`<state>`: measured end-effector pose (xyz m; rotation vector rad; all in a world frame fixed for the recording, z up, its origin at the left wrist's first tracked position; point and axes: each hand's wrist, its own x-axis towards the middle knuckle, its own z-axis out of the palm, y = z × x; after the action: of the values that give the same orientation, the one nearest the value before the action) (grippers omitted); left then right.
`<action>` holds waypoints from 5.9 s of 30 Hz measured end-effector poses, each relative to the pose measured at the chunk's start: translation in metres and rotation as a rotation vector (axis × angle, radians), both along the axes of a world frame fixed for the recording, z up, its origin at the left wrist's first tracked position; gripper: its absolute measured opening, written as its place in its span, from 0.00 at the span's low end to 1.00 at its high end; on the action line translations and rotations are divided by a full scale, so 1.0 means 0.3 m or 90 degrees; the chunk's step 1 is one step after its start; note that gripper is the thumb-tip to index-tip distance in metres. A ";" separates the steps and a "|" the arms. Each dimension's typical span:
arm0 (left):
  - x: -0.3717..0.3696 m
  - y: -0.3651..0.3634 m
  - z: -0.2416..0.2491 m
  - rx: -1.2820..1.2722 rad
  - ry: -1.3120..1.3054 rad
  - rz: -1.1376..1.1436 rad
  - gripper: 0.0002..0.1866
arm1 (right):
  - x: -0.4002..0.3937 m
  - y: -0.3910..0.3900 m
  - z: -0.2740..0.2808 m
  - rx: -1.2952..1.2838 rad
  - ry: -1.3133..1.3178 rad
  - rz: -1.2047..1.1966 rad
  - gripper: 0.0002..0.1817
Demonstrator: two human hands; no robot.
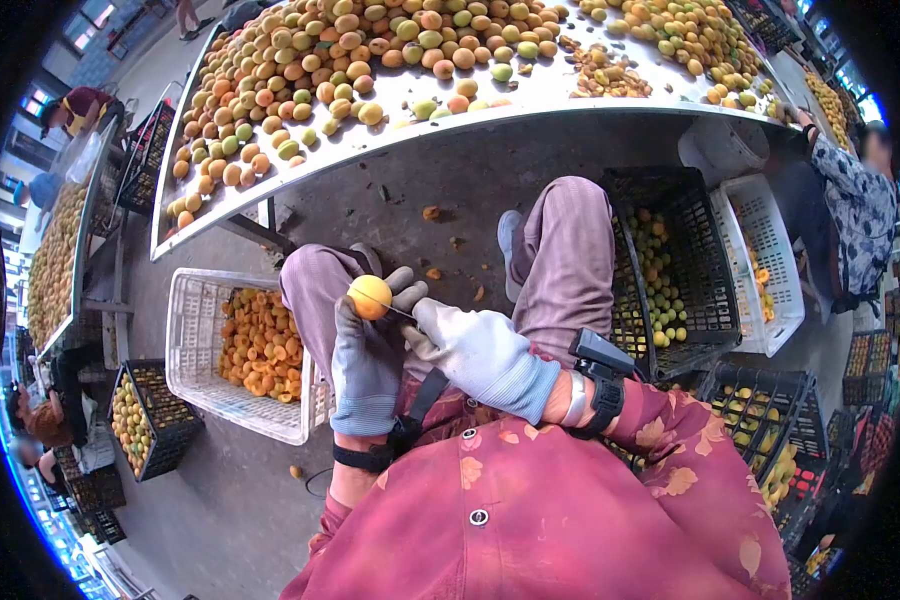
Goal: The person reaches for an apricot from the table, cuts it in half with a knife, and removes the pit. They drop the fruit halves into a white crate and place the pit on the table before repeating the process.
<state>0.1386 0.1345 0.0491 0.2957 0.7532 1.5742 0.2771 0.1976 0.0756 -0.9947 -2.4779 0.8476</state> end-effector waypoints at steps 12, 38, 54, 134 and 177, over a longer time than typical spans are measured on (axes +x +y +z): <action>-0.044 0.018 0.032 -0.093 0.377 0.083 0.25 | 0.009 0.017 -0.017 0.061 -0.038 0.047 0.09; 0.004 0.016 0.073 -0.153 0.380 0.072 0.17 | 0.033 0.017 -0.076 0.060 0.104 0.048 0.13; -0.060 -0.032 0.046 -0.019 0.305 0.096 0.23 | 0.085 0.065 -0.019 -0.088 0.111 0.102 0.09; -0.130 -0.109 -0.097 -0.331 0.100 0.105 0.33 | -0.114 0.002 -0.130 -0.255 0.366 0.309 0.26; -0.116 -0.096 -0.132 -0.193 0.089 0.117 0.26 | -0.122 0.097 -0.072 -0.615 0.314 -0.117 0.12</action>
<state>0.1038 0.1056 0.0094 0.1161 1.1403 1.5933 0.2406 0.2268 0.0539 -1.0603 -1.4865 2.0023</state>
